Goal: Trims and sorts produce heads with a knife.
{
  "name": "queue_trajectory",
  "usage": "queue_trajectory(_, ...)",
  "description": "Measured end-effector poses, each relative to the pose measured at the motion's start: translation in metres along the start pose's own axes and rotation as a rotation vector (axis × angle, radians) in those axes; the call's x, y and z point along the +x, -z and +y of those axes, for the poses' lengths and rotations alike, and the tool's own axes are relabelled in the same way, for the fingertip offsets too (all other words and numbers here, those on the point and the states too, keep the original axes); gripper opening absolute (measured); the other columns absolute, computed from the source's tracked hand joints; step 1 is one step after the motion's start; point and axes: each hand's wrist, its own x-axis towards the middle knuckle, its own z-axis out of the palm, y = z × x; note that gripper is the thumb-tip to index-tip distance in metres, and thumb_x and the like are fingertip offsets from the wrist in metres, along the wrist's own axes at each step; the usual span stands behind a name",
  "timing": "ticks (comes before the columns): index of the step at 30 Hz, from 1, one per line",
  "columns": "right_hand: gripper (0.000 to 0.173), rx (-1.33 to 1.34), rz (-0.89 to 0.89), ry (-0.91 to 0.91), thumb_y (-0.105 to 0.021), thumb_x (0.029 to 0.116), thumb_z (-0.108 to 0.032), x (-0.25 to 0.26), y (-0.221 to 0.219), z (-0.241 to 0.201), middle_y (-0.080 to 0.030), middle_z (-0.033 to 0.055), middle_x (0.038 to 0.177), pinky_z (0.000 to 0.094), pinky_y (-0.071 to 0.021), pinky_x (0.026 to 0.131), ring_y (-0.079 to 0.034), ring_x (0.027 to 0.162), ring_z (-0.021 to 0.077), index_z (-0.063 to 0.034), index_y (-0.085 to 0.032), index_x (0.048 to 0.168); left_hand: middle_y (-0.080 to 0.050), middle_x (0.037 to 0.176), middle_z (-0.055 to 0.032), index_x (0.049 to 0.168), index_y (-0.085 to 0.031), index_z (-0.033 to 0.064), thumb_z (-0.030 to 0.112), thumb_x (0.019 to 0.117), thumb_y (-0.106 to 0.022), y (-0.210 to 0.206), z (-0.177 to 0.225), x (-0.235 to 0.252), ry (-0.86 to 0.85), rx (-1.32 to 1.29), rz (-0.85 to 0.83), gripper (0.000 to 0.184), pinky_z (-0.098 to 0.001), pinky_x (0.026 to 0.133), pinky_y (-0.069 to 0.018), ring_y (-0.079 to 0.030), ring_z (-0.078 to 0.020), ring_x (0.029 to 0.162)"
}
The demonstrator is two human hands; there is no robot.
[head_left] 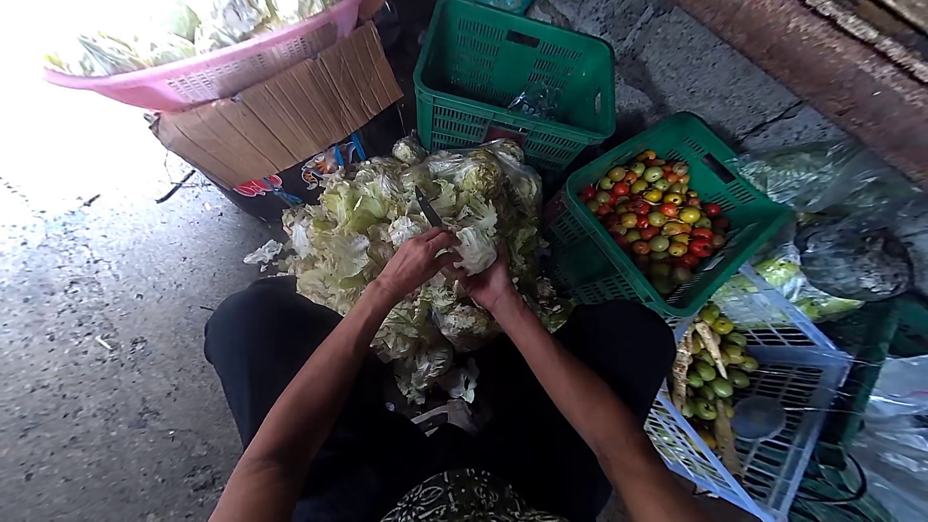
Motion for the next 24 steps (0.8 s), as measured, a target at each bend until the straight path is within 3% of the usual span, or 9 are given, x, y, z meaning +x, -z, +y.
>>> queue_trajectory(3,0.062,0.01,-0.005,0.014,-0.024,0.1019,-0.067,0.002,0.002,0.0,-0.064,0.0109,0.109,0.0367,-0.0587,0.069,-0.067,0.089,0.025,-0.0182,-0.052,0.128,-0.073,0.11,-0.0132,0.104,-0.076,0.0032,0.012,0.0988,-0.065,0.004,-0.001,0.0,-0.007,-0.03,0.016,0.014,-0.0382,0.089,-0.059,-0.073,-0.0245,0.1)
queue_trajectory(6,0.062,0.028,0.008,0.026,-0.024,0.1025,-0.067,0.0,0.001,-0.001,-0.064,0.0116,0.11,0.0371,-0.059,0.07,-0.068,0.09,0.0262,-0.0181,-0.052,0.13,-0.073,0.104,-0.015,0.102,-0.072,0.0006,0.01,0.0978,-0.064,0.005,0.002,0.0,0.054,-0.038,0.049,0.013,-0.0401,0.083,-0.0594,-0.073,-0.0259,0.093)
queue_trajectory(10,0.065,0.03,-0.039,0.039,-0.022,0.1014,-0.068,0.003,0.004,0.0,-0.065,0.0127,0.107,0.0369,-0.0591,0.067,-0.068,0.084,0.0259,-0.0171,-0.053,0.128,-0.068,0.101,-0.0211,0.115,-0.059,-0.0032,0.01,0.1011,-0.062,0.009,0.008,-0.007,0.305,-0.117,0.107,0.019,-0.0474,0.078,-0.0599,-0.071,-0.031,0.085)
queue_trajectory(13,0.052,-0.013,-0.055,0.071,-0.033,0.101,-0.058,0.002,0.006,-0.002,-0.065,0.0128,0.108,0.0384,-0.0584,0.066,-0.067,0.083,0.0262,-0.0172,-0.055,0.125,-0.068,0.089,-0.0178,0.113,-0.056,-0.0005,0.015,0.1027,-0.061,0.008,0.003,-0.008,0.467,-0.188,0.221,0.019,-0.0451,0.066,-0.0588,-0.069,-0.0265,0.071)
queue_trajectory(16,0.051,0.014,-0.02,0.082,-0.032,0.0997,-0.061,0.002,0.006,-0.001,-0.065,0.0096,0.1,0.0362,-0.0566,0.062,-0.065,0.078,0.0227,-0.0193,-0.056,0.118,-0.069,0.087,-0.0161,0.109,-0.058,-0.0053,0.008,0.0998,-0.059,0.007,0.001,0.007,0.688,-0.265,0.305,0.016,-0.0421,0.072,-0.0611,-0.072,-0.0228,0.073)
queue_trajectory(18,0.051,-0.004,0.016,0.085,-0.033,0.0996,-0.062,-0.001,0.004,-0.002,-0.062,0.0082,0.109,0.0394,-0.0546,0.071,-0.063,0.091,0.0231,-0.0212,-0.054,0.122,-0.069,0.093,-0.0179,0.113,-0.058,-0.0066,0.007,0.1018,-0.056,0.012,-0.002,0.011,0.8,-0.295,0.291,0.017,-0.0426,0.076,-0.0609,-0.072,-0.0242,0.077)
queue_trajectory(21,0.055,-0.096,0.05,0.088,-0.04,0.0978,-0.064,0.003,0.005,-0.005,-0.062,0.009,0.117,0.0405,-0.0561,0.074,-0.064,0.095,0.0237,-0.021,-0.053,0.13,-0.068,0.116,-0.0196,0.134,-0.056,0.0056,0.028,0.1088,-0.051,0.016,-0.009,-0.008,0.669,-0.376,0.136,0.034,-0.0509,0.081,-0.0607,-0.073,-0.031,0.092)
queue_trajectory(23,0.062,-0.156,0.065,0.074,-0.043,0.0982,-0.066,0.005,0.006,-0.006,-0.06,0.0102,0.128,0.0438,-0.0548,0.082,-0.062,0.105,0.0257,-0.0209,-0.049,0.139,-0.06,0.139,-0.0172,0.148,-0.049,0.0159,0.05,0.1006,-0.059,0.018,-0.001,-0.01,0.645,-0.464,-0.033,0.059,-0.0547,0.087,-0.0569,-0.067,-0.0343,0.109)
queue_trajectory(24,0.063,-0.167,0.068,0.072,-0.043,0.0985,-0.067,0.006,0.006,-0.006,-0.059,0.01,0.13,0.0451,-0.0545,0.086,-0.062,0.109,0.0262,-0.0209,-0.048,0.141,-0.049,0.151,-0.0158,0.154,-0.04,0.0178,0.051,0.094,-0.068,0.017,0.006,-0.006,0.645,-0.496,-0.121,0.075,-0.0546,0.091,-0.0548,-0.062,-0.0349,0.119)
